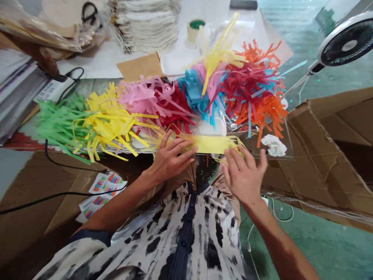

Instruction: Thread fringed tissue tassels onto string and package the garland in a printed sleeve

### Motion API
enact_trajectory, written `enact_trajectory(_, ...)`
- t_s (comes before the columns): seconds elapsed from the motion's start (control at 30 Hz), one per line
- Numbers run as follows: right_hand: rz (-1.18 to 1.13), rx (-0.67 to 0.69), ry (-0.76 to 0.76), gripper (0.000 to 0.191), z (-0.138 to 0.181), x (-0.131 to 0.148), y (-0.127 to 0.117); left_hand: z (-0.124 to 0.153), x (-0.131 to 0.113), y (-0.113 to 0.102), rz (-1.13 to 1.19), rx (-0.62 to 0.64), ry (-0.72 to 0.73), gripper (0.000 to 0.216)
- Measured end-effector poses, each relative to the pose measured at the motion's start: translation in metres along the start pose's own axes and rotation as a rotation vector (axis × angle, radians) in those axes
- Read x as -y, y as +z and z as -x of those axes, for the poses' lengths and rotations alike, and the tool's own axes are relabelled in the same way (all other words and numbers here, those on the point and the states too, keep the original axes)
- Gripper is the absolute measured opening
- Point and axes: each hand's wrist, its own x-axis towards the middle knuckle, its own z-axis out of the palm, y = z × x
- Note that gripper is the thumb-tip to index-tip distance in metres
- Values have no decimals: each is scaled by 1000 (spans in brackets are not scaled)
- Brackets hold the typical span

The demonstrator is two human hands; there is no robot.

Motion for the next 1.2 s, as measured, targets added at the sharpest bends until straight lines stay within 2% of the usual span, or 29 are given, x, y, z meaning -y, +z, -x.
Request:
enact_trajectory(0.1, 20, -70, 10, 57, -1, -3, -6, -3, -1, 1, 35, 12, -1, 29)
enact_trajectory(0.27, -90, 125, -121, 63, -16, 29, 3, -4, -1, 1, 99, 55, 5, 30)
enact_trajectory(0.37, -109, 122, -75, 59, -15, 24, 8, 3, 10, -9, 78, 41, 21, 24)
enact_trajectory(0.47, -150, 112, -35, 55, -13, 7, 6, 8, 23, -26, 58, -51, -14, 6)
enact_trajectory(0.57, -161, 130, -50, 47, -16, -3, 6, 0, 24, -39, 1, -265, -134, 18)
enact_trajectory(0.63, -115, 71, -100, 40, -19, -6, 8, -12, 16, -38, -2, -313, -126, 12)
enact_trajectory(0.67, -89, 27, -132, 36, -20, -8, 9, -17, 10, -33, 21, -274, -82, 15)
enact_trajectory(0.73, -54, -56, -187, 28, -22, -11, 12, -26, -3, -17, 98, -96, 42, 31)
enact_trajectory(0.8, -43, -80, -217, 22, -22, -15, 14, -27, -13, 2, 118, 26, 58, 35)
enact_trajectory(0.87, -36, -46, -219, 23, -23, -19, 14, -24, -17, 17, 123, 45, 39, 30)
enact_trajectory(0.93, -49, -15, -212, 25, -24, -22, 13, -18, -17, 24, 120, -1, 29, 26)
enact_trajectory(1.03, -141, 9, -182, 22, -28, -27, 10, -15, -13, 20, 111, -50, -20, 20)
enact_trajectory(1.2, -354, 123, 13, 17, -45, -34, 8, -20, -2, -2, 165, 17, -220, 19)
